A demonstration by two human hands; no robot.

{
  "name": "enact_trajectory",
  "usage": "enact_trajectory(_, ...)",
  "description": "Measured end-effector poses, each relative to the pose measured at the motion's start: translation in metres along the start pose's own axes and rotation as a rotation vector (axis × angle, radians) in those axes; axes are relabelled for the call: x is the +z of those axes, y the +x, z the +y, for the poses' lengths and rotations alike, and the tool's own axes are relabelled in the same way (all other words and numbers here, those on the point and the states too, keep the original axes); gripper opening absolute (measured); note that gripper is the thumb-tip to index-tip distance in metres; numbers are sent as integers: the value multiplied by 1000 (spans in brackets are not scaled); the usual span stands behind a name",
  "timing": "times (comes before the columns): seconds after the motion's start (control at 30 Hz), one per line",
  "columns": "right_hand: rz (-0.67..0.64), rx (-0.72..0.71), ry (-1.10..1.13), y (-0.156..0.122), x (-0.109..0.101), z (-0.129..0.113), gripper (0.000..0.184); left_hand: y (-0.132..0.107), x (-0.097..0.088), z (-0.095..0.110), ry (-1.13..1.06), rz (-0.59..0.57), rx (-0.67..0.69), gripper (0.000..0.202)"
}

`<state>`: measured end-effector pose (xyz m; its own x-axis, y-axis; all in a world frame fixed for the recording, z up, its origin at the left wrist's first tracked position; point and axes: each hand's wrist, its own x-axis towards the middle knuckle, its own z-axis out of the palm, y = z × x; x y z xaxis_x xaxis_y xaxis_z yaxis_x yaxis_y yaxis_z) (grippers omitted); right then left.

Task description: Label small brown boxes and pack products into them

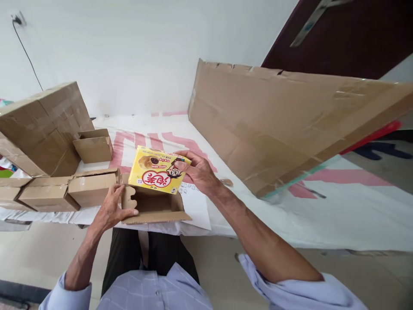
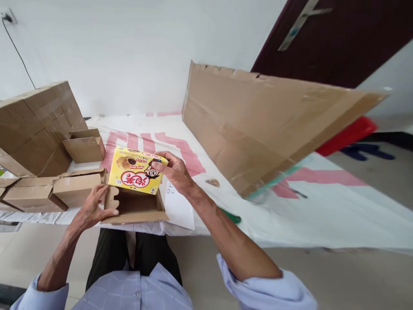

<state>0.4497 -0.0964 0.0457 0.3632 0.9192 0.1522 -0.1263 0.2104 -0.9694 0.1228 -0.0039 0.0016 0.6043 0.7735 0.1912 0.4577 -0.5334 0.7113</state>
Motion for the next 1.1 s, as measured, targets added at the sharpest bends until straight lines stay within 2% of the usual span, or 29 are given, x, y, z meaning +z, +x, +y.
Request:
enact_trajectory(0.1,-48,40,94,8,19,-3,63,11,-19,25,-132,92,-6,86)
enact_trajectory(0.23,-127,17,117,20,49,-8,61,30,-38,62,-517,28,22,77)
enact_trajectory(0.3,-142,-18,95,28,57,-13,61,38,-45,72,-598,49,17,73)
enact_trajectory(0.4,-181,-90,-7,41,59,-25,59,53,-62,79,-590,125,28,68)
enact_trajectory(0.47,-237,-129,-108,49,60,-35,59,67,-80,85,-518,91,73,61)
enact_trajectory(0.57,-405,-96,-180,55,69,-46,60,91,-111,96,-401,13,91,58)
enact_trajectory(0.63,-424,-71,-119,55,80,-46,59,102,-122,101,-426,130,94,72)
enact_trajectory(0.67,-368,-73,-49,55,86,-44,60,103,-122,101,-473,220,109,82)
enact_trajectory(0.73,-189,-86,139,54,99,-34,65,99,-109,96,-572,355,137,96)
enact_trajectory(0.77,-115,-88,231,54,105,-28,69,94,-97,91,-606,362,134,100)
enact_trajectory(0.83,-59,-65,357,52,116,-16,75,82,-67,83,-636,284,71,100)
enact_trajectory(0.87,-71,-41,380,52,120,-11,77,77,-52,79,-668,233,47,97)
enact_trajectory(0.93,-125,6,364,52,123,-5,78,74,-32,75,-739,240,29,91)
enact_trajectory(1.0,-128,5,306,55,118,-4,77,78,-30,74,-784,268,18,87)
enact_trajectory(1.1,-47,-109,184,65,103,-7,78,91,-54,69,-767,267,17,81)
